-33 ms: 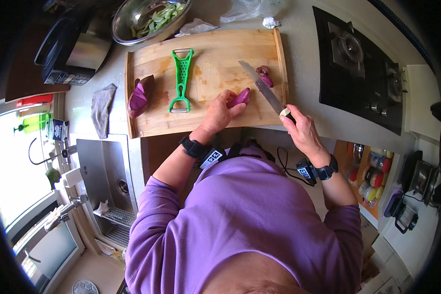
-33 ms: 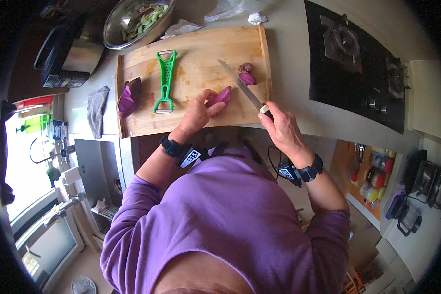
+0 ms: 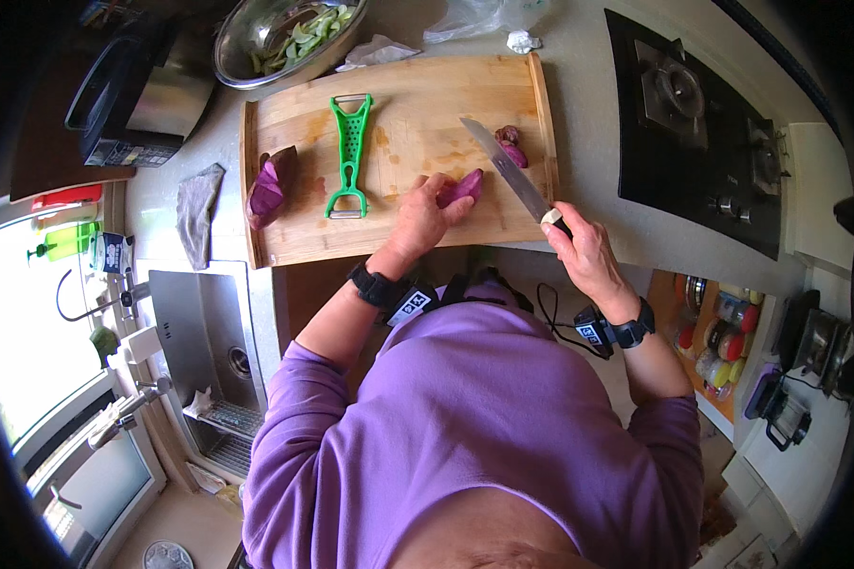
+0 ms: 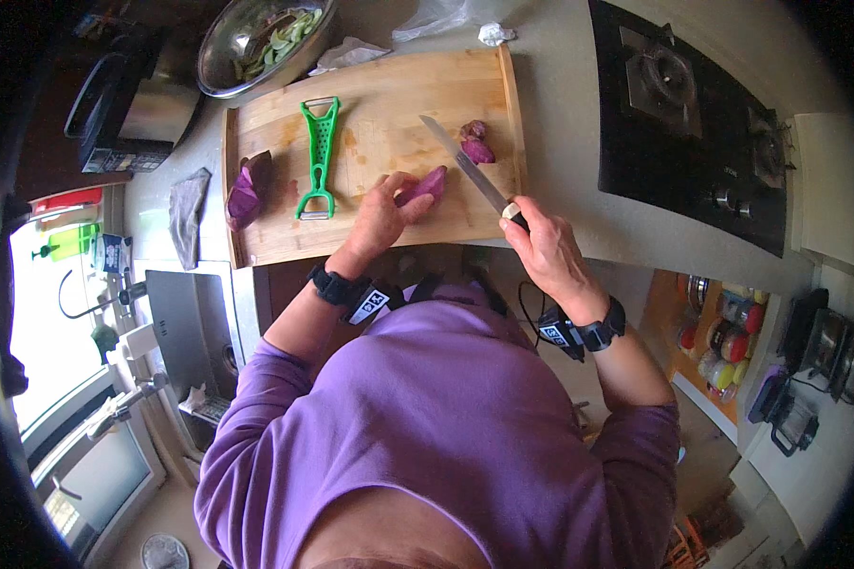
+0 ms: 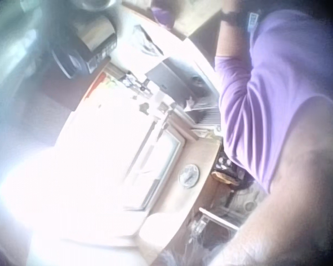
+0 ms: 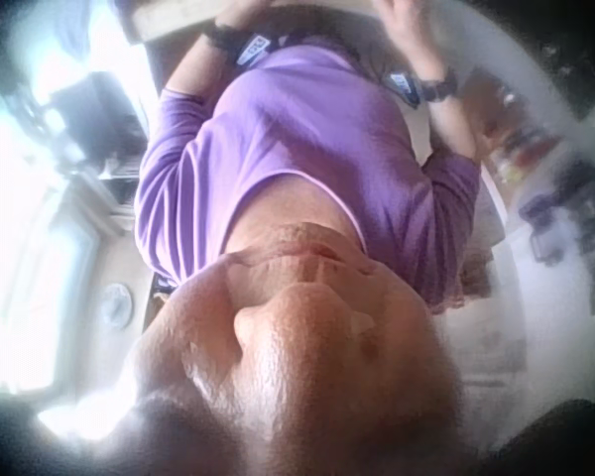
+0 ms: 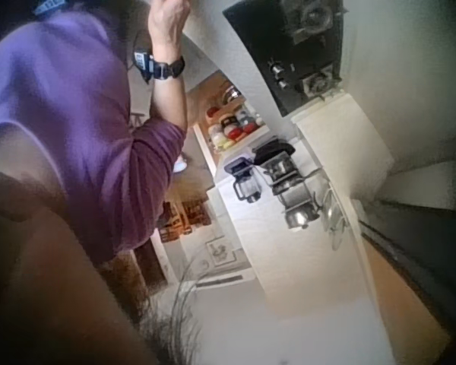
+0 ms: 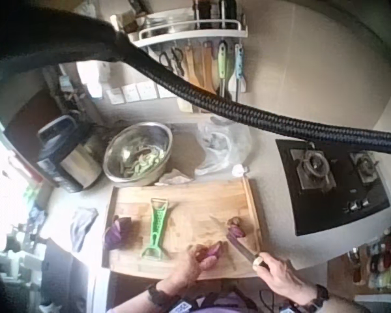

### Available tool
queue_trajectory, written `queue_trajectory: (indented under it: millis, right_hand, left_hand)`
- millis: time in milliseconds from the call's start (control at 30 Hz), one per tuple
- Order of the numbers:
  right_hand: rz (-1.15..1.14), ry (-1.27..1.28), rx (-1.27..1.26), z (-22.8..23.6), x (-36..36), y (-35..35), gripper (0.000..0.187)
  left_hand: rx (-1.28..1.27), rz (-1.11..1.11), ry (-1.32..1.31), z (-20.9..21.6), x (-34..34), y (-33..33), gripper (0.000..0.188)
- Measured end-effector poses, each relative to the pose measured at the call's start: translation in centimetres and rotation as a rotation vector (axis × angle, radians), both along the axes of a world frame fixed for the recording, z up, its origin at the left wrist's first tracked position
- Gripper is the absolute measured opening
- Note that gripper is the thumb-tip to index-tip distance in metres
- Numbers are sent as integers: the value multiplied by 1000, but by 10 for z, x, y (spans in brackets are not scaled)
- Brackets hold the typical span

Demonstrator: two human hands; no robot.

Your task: The person washes a sweet potato under running water, then uses a peeler to remove the skin. They place the peeled potato on a cutting board and use a knife to cut it into smaller pieces. The person repeats this process with another sweet potato, washing, peeling, and cutting it.

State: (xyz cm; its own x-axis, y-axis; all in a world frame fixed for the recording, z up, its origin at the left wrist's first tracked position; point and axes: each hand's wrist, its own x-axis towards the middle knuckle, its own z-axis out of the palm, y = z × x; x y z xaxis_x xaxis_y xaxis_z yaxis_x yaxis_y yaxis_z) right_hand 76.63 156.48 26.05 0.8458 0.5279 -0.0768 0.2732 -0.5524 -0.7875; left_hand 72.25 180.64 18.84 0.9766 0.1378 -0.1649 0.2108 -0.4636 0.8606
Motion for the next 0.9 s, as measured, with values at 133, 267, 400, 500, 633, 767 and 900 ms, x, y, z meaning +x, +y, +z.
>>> queue_trajectory:
  millis: [133, 267, 400, 500, 633, 767, 900]
  right_hand:
    - [28, 13, -33, -5, 3, -1, 24]
    - [77, -14, -5, -4, 6, 3, 21]
    - [102, -16, -3, -2, 8, 6, 20]
    - [124, -21, -12, -2, 8, 10, 18]
    - [150, 16, -62, 7, 7, 12, 16]
    - [204, 61, -191, 23, 9, 4, 17]
    - [244, 6, -171, 6, 16, 14, 17]
  left_hand:
    - [-47, 23, 59, -2, 5, 7, 35]
    - [-66, -23, 74, -1, 6, 13, 36]
    - [18, -47, 56, 3, 6, 14, 36]
    - [27, -51, 57, 4, 6, 12, 36]
    - [42, -60, 44, 3, 5, 12, 35]
    - [38, -59, 27, -1, 5, 12, 34]
    - [73, -72, 35, -4, 4, 10, 35]
